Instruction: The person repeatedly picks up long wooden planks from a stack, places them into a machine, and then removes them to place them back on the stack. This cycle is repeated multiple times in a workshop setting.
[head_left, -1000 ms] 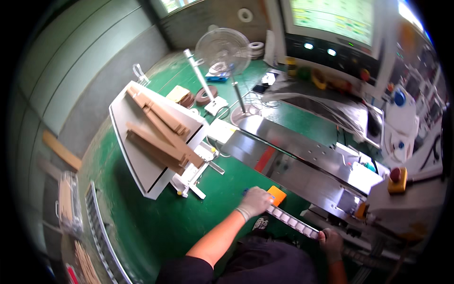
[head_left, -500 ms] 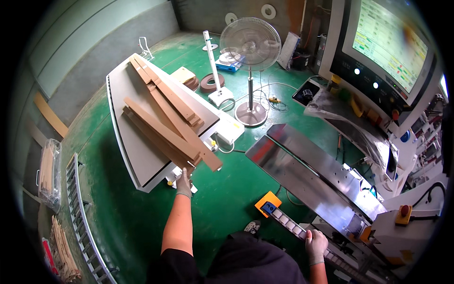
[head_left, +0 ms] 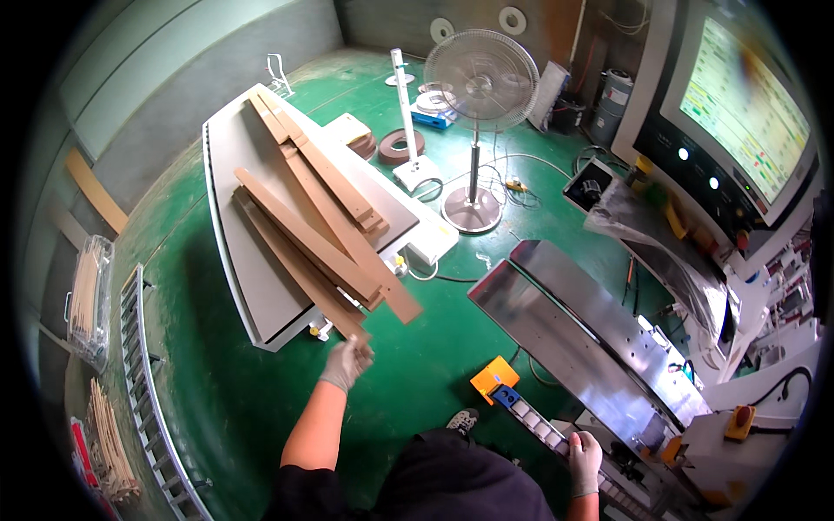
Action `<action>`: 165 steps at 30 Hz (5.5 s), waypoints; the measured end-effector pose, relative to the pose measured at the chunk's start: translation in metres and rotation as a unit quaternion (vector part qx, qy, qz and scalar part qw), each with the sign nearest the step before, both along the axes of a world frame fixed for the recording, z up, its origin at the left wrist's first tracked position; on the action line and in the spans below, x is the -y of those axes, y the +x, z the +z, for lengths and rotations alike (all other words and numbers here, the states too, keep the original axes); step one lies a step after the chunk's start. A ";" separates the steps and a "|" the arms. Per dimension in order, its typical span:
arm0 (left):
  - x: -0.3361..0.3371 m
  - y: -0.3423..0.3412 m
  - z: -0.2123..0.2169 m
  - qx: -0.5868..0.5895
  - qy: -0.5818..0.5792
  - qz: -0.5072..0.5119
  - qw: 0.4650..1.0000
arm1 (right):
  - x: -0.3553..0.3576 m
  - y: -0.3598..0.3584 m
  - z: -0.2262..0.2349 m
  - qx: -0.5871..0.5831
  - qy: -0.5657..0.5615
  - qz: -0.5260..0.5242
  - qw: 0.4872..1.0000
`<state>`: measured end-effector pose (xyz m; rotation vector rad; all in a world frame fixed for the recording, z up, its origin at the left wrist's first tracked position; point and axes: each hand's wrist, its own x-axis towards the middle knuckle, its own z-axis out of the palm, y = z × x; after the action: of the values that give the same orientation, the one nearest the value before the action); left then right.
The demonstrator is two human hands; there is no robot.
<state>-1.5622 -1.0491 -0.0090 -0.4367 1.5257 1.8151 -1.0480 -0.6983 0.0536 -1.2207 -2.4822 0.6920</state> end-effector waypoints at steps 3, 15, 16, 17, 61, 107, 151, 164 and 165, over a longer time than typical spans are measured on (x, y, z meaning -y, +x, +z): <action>-0.017 0.067 0.044 0.035 0.075 -0.111 0.990 | 0.012 -0.052 0.050 -0.085 -0.136 0.041 0.986; -0.097 0.183 0.097 -0.035 0.095 -0.250 0.963 | 0.062 -0.170 0.107 -0.132 -0.419 0.184 0.879; -0.095 0.171 0.095 0.045 0.144 -0.139 0.979 | 0.055 -0.159 0.110 -0.138 -0.385 0.198 0.891; -0.093 0.150 0.096 0.071 0.200 -0.037 0.976 | 0.049 -0.146 0.126 -0.132 -0.381 0.179 0.897; -0.415 0.441 0.051 -0.296 0.163 -0.695 0.635 | 0.180 0.117 0.069 -0.004 -0.265 -0.460 0.847; -0.480 0.798 0.065 0.259 0.087 -0.695 0.665 | 0.136 0.494 0.000 0.010 -0.220 -0.464 0.858; -0.063 0.064 -0.094 -0.167 -0.161 0.308 0.923 | -0.016 0.187 0.026 0.184 0.109 -0.158 0.964; -0.071 -0.034 -0.033 0.011 -0.001 0.197 0.980 | -0.014 0.073 0.004 0.068 0.004 -0.189 0.980; -0.060 -0.023 -0.033 0.027 0.033 0.173 0.984 | -0.010 0.057 -0.007 0.067 0.015 -0.183 0.981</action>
<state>-1.5849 -0.9886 -0.0422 -0.7520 1.4139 2.0906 -0.9910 -0.6882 0.0471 -1.7019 -2.2605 0.4873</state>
